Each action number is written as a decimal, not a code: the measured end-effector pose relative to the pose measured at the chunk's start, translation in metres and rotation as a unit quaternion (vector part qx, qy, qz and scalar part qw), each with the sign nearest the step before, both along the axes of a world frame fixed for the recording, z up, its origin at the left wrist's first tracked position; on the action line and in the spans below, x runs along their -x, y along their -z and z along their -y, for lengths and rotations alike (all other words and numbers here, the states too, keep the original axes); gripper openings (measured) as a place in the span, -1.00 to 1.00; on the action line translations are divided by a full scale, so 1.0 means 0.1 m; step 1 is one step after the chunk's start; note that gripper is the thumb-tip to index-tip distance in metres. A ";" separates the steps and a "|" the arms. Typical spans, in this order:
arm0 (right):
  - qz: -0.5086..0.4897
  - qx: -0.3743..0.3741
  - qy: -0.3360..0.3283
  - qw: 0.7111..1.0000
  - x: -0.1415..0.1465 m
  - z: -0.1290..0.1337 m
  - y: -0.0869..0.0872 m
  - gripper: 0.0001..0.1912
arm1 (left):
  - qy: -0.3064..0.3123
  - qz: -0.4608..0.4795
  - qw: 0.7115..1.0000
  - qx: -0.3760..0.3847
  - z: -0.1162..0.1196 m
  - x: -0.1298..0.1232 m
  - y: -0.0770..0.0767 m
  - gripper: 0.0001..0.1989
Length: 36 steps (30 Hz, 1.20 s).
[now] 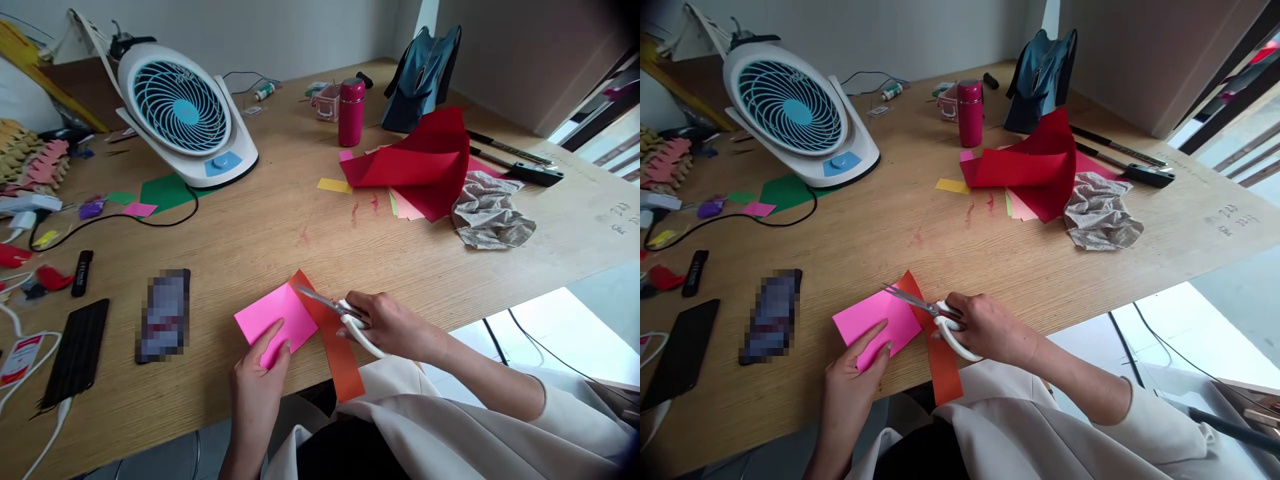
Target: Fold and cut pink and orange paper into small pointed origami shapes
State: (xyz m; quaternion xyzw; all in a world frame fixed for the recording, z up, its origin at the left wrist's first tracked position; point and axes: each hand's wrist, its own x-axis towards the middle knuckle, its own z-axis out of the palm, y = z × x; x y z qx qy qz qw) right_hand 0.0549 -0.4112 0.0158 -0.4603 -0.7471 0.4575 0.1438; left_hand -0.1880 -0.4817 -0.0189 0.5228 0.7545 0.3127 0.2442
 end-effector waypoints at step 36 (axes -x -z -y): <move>-0.186 0.442 -0.029 0.877 -0.07 0.74 0.20 -0.37 | -0.071 0.098 0.992 -0.045 0.08 -0.09 -0.01 -0.61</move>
